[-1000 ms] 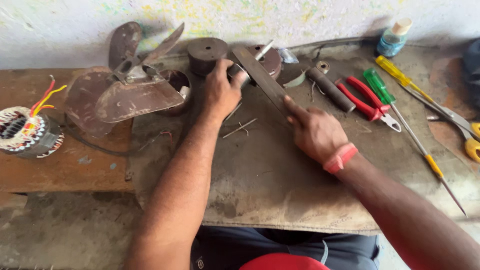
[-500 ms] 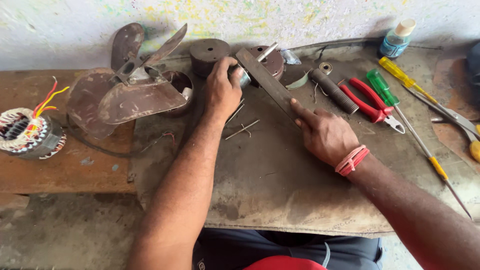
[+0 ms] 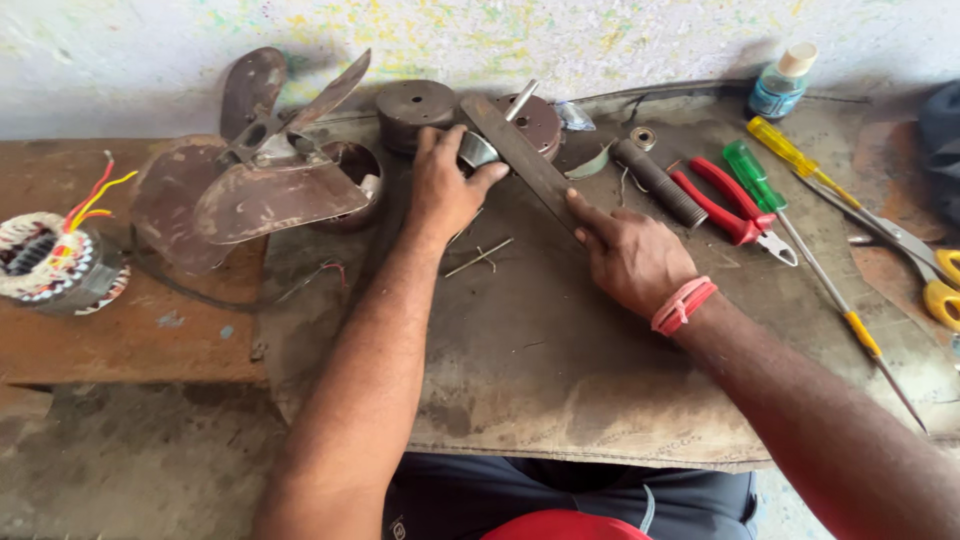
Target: The person disassembles a small electric motor, removes a rotor, and uses a metal file to smooth its surface. They then scrape the interior of a motor housing with a screwdriver and handle the stator assembly.
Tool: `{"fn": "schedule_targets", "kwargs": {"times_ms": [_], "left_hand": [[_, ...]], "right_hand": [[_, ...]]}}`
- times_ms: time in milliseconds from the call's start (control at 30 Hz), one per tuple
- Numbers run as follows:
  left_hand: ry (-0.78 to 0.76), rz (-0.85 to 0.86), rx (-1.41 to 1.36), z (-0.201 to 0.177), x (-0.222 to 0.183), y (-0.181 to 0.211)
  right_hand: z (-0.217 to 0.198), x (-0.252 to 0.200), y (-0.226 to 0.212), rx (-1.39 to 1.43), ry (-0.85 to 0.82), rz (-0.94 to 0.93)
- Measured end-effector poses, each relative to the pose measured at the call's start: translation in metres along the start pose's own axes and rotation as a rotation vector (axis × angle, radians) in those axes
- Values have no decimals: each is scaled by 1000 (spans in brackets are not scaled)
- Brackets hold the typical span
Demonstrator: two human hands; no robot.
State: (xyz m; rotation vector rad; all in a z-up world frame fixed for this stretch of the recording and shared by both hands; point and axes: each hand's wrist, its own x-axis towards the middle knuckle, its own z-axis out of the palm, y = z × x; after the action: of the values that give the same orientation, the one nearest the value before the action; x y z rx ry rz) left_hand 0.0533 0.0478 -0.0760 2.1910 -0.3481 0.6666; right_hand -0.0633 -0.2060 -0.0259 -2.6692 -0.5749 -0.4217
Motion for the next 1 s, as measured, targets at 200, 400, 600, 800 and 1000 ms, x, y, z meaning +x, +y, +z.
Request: {"fn": "schedule_targets", "kwargs": {"times_ms": [200,400,600,800,1000], "left_hand": [[45,16,-158,-1,5,-6],[8,19,-115,-1,10,-11],[24,47,-63,0,9,-9],[18,77,-51,-2,13,-9],[69,68,-116,-9,14,0]], "right_hand": [[-8,-16,-5,-54,-41,57],[13,29,-4,35,32,-2],[0,10,-4,41,-31,18],[2,5,5,-16,-46,51],[12,33,-6,44,35,-53]]}}
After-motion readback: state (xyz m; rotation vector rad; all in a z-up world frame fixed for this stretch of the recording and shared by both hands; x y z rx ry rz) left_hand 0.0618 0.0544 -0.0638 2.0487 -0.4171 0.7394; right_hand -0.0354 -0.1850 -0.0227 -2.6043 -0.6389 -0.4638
